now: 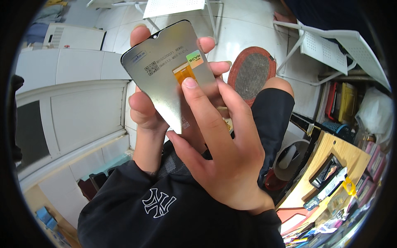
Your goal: The person cleans a smartphone screen with a wipe, then handles a detached display assembly and a phone chassis. They place the display into a laminating machine and operate its controls. The person then handles a small adhesive strip and a disassembled phone body on the workbench.
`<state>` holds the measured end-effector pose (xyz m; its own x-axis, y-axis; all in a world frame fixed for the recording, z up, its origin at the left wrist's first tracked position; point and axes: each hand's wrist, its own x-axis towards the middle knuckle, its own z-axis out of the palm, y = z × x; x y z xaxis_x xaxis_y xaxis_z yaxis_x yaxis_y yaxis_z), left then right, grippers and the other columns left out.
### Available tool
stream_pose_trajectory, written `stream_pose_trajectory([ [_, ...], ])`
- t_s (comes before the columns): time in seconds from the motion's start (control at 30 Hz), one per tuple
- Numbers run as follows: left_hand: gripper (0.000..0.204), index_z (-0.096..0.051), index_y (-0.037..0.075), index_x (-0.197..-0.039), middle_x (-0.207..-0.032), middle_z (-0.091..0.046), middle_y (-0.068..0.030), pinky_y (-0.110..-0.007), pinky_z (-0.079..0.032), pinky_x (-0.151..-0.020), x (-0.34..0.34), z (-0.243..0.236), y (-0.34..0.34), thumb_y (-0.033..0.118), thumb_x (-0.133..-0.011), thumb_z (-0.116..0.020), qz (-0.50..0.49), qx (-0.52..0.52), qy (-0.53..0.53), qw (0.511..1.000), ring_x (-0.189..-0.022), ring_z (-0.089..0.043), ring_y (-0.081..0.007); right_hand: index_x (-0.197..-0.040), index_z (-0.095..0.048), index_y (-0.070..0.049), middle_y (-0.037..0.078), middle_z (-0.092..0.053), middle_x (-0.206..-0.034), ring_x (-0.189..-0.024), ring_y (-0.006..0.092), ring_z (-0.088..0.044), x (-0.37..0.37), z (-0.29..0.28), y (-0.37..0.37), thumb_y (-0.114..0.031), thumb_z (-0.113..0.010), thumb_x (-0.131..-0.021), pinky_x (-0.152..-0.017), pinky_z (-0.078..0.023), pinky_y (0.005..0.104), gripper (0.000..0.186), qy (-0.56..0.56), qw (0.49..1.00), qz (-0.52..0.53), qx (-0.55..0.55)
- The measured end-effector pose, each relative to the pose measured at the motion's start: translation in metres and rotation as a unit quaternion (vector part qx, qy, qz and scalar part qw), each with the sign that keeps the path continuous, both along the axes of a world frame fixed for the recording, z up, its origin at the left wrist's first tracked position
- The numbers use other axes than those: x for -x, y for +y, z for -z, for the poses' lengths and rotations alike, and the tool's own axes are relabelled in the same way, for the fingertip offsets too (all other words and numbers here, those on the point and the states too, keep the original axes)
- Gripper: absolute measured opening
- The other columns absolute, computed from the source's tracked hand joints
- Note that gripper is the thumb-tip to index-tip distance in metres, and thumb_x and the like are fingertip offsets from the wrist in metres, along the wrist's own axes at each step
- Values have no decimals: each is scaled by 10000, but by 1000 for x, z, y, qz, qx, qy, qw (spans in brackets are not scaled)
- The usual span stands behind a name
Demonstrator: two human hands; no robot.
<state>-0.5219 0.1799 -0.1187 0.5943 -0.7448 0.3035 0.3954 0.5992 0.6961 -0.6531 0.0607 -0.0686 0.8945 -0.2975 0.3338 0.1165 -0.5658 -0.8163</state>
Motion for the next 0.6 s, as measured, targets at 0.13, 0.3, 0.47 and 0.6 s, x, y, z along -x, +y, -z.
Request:
stream_pose_trajectory([
  [0.13, 835, -208, 465, -1663, -1681, -223, -328, -748, -496, -1076, 2, -4, 4, 483, -1003, -719, 1, 18, 1, 1000, -1475, -388, -595, -1383, -671, -36, 171, -698, -1342, -1223, 353, -687, 0, -9, 11, -92, -931, -706, -980, -593, 396, 727, -2, 1000, 15, 21],
  [0.3, 806, -201, 467, -1664, -1686, -216, -328, -768, -476, -1080, 2, -9, 6, 489, -1022, -689, 12, 54, 5, 998, -1478, -376, -605, -1387, -675, -49, 178, -691, -1335, -1197, 360, -698, 1, -17, 20, -128, -932, -720, -954, -601, 394, 719, -8, 998, 30, 60],
  [0.47, 768, -215, 461, -1663, -1688, -207, -340, -751, -487, -1080, -2, -4, 8, 481, -1040, -665, 29, 91, -23, 995, -1474, -372, -615, -1406, -675, -65, 212, -655, -1344, -1154, 372, -706, 4, -22, 26, -144, -937, -725, -932, -603, 393, 734, -7, 996, 41, 84],
  [0.6, 836, -270, 461, -1652, -1646, -263, -359, -732, -517, -1050, 5, 1, 2, 429, -981, -767, 22, 214, 31, 976, -1440, -415, -618, -1407, -687, -77, 238, -614, -1365, -1097, 375, -703, 6, -28, 34, -150, -968, -682, -896, -608, 391, 781, -3, 997, 41, 70],
])
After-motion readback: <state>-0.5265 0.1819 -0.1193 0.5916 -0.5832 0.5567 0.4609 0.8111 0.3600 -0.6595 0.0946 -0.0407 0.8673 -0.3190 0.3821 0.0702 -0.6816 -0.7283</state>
